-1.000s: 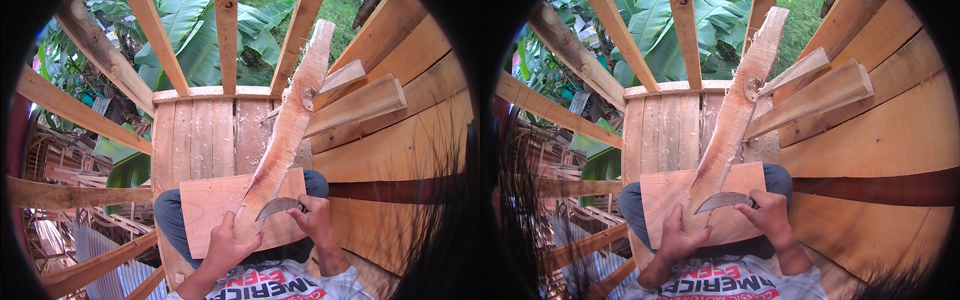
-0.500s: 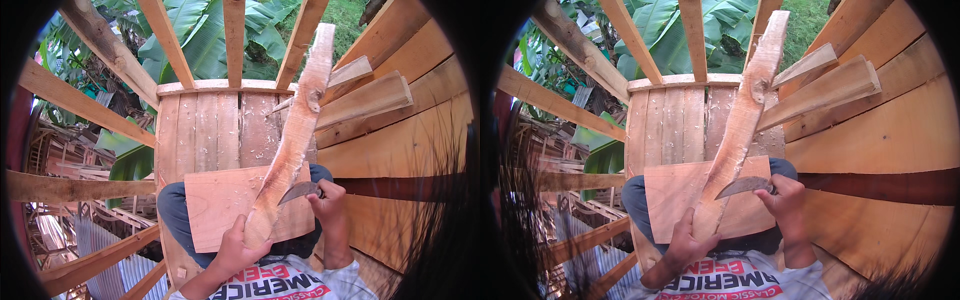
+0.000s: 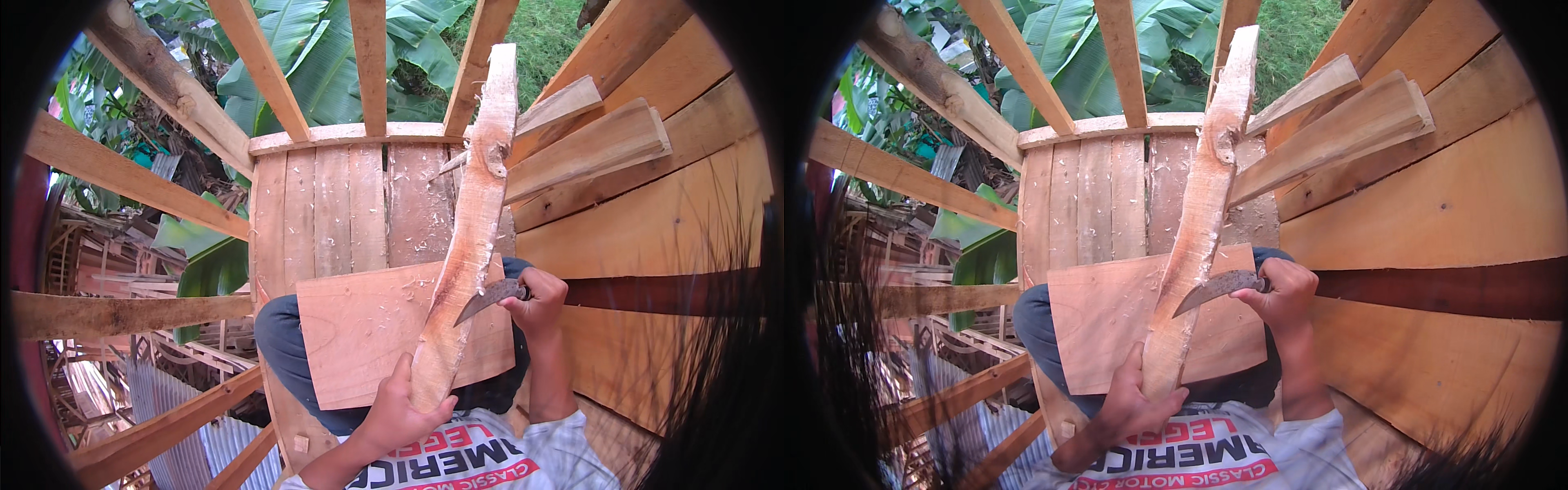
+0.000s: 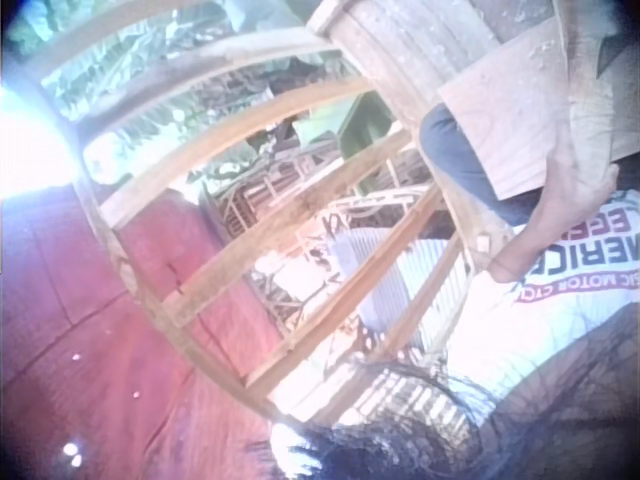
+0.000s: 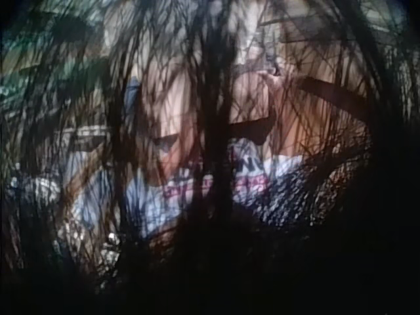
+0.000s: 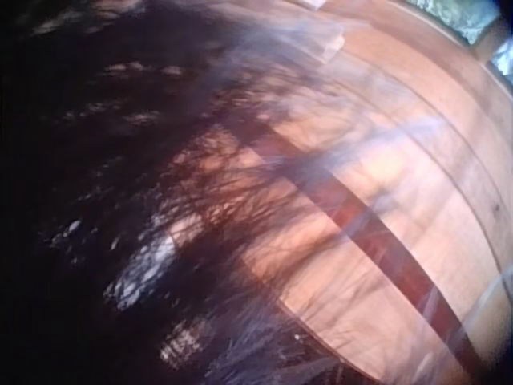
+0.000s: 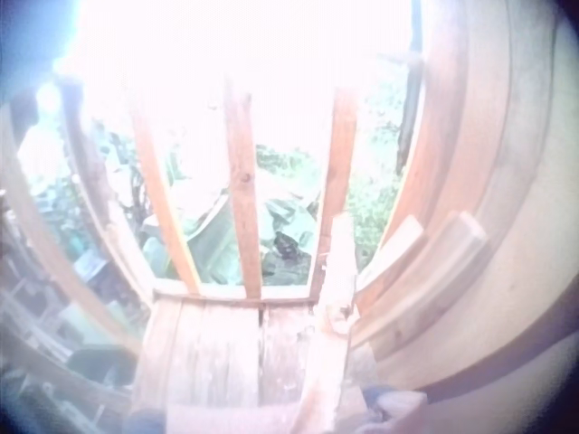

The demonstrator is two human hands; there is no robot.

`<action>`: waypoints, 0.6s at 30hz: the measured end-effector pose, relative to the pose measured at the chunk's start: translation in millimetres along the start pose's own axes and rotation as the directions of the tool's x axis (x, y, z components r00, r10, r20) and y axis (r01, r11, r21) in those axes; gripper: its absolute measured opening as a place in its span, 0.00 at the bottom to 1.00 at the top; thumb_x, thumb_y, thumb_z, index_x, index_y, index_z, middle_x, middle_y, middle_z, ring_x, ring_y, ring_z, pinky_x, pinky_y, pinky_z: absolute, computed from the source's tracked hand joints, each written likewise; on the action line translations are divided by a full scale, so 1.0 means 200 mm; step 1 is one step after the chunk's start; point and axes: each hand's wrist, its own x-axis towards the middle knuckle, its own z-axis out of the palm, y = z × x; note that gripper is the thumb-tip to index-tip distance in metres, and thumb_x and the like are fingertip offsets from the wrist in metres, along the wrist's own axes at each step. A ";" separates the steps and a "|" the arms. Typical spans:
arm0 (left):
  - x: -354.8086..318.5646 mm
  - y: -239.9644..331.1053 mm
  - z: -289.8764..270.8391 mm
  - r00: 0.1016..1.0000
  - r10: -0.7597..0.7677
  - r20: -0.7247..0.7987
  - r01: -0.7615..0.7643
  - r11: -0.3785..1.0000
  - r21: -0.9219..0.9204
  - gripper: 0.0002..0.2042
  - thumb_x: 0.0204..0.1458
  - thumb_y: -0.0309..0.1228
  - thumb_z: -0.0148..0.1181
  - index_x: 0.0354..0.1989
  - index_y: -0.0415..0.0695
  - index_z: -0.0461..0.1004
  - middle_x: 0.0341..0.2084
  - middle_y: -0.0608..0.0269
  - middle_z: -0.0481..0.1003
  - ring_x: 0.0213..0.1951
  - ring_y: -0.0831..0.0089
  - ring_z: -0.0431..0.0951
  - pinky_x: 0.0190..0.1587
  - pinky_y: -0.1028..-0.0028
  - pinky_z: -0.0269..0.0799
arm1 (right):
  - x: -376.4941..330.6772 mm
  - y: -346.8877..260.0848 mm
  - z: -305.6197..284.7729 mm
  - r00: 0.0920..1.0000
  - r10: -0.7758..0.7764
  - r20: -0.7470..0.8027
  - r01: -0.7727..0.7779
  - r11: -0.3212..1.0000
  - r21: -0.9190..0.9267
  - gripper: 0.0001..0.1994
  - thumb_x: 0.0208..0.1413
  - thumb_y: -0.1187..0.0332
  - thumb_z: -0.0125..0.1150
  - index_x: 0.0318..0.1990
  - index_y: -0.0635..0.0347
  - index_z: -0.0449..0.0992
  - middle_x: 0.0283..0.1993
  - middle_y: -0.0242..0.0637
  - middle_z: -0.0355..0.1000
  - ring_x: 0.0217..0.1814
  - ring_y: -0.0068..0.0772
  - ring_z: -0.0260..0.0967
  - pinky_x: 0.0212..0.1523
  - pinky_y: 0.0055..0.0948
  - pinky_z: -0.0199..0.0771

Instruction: The person sits cross-legged on a wooden platform and uses a curved knife to shave and smooth a long, thin piece of wood. They hold the wood with their left hand and scrape the surface with the knife in their right hand, producing wood shavings that fall onto a board on their lap.

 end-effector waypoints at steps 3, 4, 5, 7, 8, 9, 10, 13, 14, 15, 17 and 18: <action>0.01 -0.02 0.00 0.999 -0.044 0.019 0.046 0.996 -0.073 0.27 0.41 0.31 0.69 0.46 0.32 0.62 0.32 0.48 0.75 0.36 0.69 0.78 0.39 0.72 0.72 | -0.01 0.03 0.02 1.000 -0.004 -0.017 0.004 1.000 -0.028 0.38 0.41 0.28 0.52 0.14 0.61 0.60 0.12 0.39 0.53 0.14 0.43 0.56 0.16 0.34 0.55; 0.01 -0.03 0.00 0.998 -0.058 0.024 0.060 0.992 -0.107 0.27 0.41 0.31 0.69 0.46 0.32 0.62 0.33 0.49 0.75 0.36 0.70 0.78 0.40 0.73 0.72 | -0.02 0.01 0.02 1.000 -0.006 -0.014 0.006 0.999 -0.042 0.37 0.42 0.29 0.53 0.14 0.60 0.60 0.12 0.38 0.54 0.14 0.43 0.57 0.16 0.33 0.55; 0.01 -0.03 -0.01 0.998 -0.051 0.031 0.053 0.995 -0.087 0.27 0.41 0.31 0.68 0.47 0.33 0.62 0.33 0.49 0.75 0.36 0.70 0.78 0.40 0.73 0.72 | -0.02 0.01 0.02 1.000 -0.008 -0.011 0.007 0.998 -0.057 0.36 0.43 0.30 0.53 0.13 0.59 0.60 0.12 0.38 0.55 0.15 0.43 0.57 0.16 0.33 0.56; 0.00 -0.02 -0.02 0.998 -0.035 0.057 0.038 0.998 -0.048 0.28 0.42 0.30 0.68 0.49 0.33 0.62 0.34 0.50 0.75 0.37 0.71 0.77 0.41 0.73 0.72 | -0.03 0.03 0.01 0.983 0.181 -0.039 -0.182 0.983 -0.022 0.35 0.47 0.32 0.53 0.14 0.60 0.60 0.12 0.38 0.53 0.14 0.38 0.55 0.17 0.32 0.54; -0.01 0.00 -0.02 0.990 -0.065 0.127 0.075 0.994 -0.075 0.28 0.42 0.30 0.68 0.50 0.33 0.62 0.34 0.51 0.75 0.37 0.71 0.77 0.41 0.73 0.71 | -0.02 0.06 0.01 0.960 0.274 -0.052 -0.275 0.962 -0.003 0.35 0.49 0.34 0.52 0.15 0.61 0.60 0.12 0.38 0.52 0.14 0.36 0.53 0.18 0.31 0.53; -0.03 0.02 -0.02 0.976 -0.091 0.197 0.113 0.989 -0.100 0.29 0.42 0.30 0.68 0.51 0.34 0.62 0.34 0.52 0.75 0.37 0.72 0.77 0.41 0.74 0.71 | 0.02 0.16 -0.02 0.893 0.433 -0.123 -0.434 0.901 0.020 0.34 0.51 0.35 0.52 0.15 0.61 0.61 0.12 0.37 0.50 0.15 0.31 0.52 0.19 0.30 0.52; -0.06 0.03 -0.02 0.956 -0.116 0.270 0.152 0.981 -0.119 0.29 0.42 0.30 0.68 0.52 0.34 0.61 0.35 0.53 0.75 0.38 0.72 0.77 0.42 0.74 0.71 | 0.05 0.26 -0.08 0.791 0.580 -0.192 -0.582 0.812 0.055 0.34 0.52 0.36 0.52 0.16 0.62 0.61 0.12 0.36 0.49 0.15 0.26 0.50 0.19 0.30 0.51; -0.09 -0.07 0.02 0.928 -0.189 0.321 0.236 0.965 -0.116 0.29 0.43 0.30 0.67 0.53 0.35 0.61 0.34 0.58 0.75 0.37 0.75 0.75 0.41 0.76 0.71 | 0.05 0.27 -0.21 0.896 0.406 -0.181 -0.366 0.905 0.218 0.34 0.52 0.36 0.52 0.17 0.62 0.62 0.13 0.35 0.48 0.18 0.19 0.49 0.19 0.29 0.50; -0.09 -0.09 0.02 0.935 -0.209 0.286 0.258 0.955 -0.147 0.29 0.43 0.29 0.67 0.53 0.36 0.61 0.34 0.58 0.75 0.37 0.76 0.75 0.41 0.76 0.71 | 0.02 0.21 -0.22 0.925 0.370 -0.086 -0.344 0.912 0.225 0.34 0.51 0.35 0.52 0.17 0.63 0.62 0.13 0.36 0.49 0.17 0.22 0.51 0.18 0.30 0.51; -0.07 -0.10 0.01 0.939 -0.222 0.263 0.273 0.946 -0.176 0.28 0.43 0.29 0.67 0.53 0.36 0.62 0.34 0.59 0.74 0.37 0.77 0.75 0.41 0.76 0.71 | 0.00 0.12 -0.22 0.944 0.331 -0.002 -0.322 0.919 0.228 0.34 0.51 0.35 0.52 0.17 0.63 0.63 0.13 0.37 0.51 0.16 0.25 0.52 0.18 0.30 0.52; -0.01 -0.05 0.01 0.961 -0.217 0.173 0.250 0.948 -0.197 0.27 0.43 0.27 0.66 0.51 0.35 0.62 0.34 0.58 0.74 0.36 0.77 0.74 0.40 0.75 0.71 | -0.07 -0.01 -0.19 0.983 0.117 0.139 -0.141 0.975 0.173 0.34 0.49 0.35 0.54 0.16 0.63 0.63 0.13 0.40 0.56 0.14 0.35 0.58 0.17 0.32 0.56; -0.01 -0.06 0.02 0.970 -0.193 0.149 0.221 0.954 -0.201 0.27 0.43 0.27 0.66 0.51 0.35 0.62 0.34 0.58 0.74 0.36 0.77 0.74 0.40 0.75 0.71 | -0.07 -0.10 -0.19 0.975 0.077 0.209 -0.106 0.986 0.129 0.33 0.44 0.35 0.58 0.15 0.61 0.64 0.13 0.41 0.59 0.15 0.44 0.62 0.17 0.34 0.60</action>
